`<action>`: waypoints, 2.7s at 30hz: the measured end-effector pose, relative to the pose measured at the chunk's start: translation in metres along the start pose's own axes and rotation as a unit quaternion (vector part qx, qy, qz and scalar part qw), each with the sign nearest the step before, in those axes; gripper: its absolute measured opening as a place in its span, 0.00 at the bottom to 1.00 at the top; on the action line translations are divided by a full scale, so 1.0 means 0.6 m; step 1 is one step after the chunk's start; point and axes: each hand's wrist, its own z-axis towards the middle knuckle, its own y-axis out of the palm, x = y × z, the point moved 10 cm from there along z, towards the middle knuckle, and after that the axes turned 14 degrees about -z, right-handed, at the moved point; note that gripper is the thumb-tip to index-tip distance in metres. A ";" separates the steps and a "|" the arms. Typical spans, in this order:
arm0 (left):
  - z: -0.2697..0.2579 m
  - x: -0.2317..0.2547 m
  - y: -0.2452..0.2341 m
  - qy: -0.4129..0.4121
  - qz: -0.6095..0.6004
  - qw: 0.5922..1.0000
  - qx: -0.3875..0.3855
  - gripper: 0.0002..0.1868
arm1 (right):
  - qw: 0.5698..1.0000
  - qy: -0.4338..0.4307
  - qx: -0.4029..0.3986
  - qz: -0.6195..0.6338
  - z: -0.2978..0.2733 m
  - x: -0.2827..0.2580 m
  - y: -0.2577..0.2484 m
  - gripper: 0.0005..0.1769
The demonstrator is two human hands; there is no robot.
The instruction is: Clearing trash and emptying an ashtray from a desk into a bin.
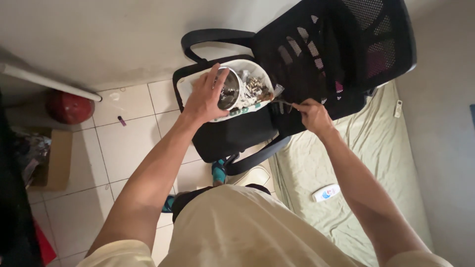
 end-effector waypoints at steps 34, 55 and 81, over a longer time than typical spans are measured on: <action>-0.115 0.013 -0.114 -0.076 -0.039 0.989 0.119 0.70 | 0.992 -0.066 0.052 0.095 0.117 -0.172 -0.097 0.14; -0.691 0.097 -0.472 -0.255 0.029 0.859 0.443 0.70 | 0.881 -0.270 -0.181 0.343 0.157 -0.843 -0.232 0.16; -1.501 0.517 -0.388 -0.440 0.229 0.491 0.716 0.68 | 0.664 -0.636 -0.379 0.109 -0.505 -1.711 -0.131 0.16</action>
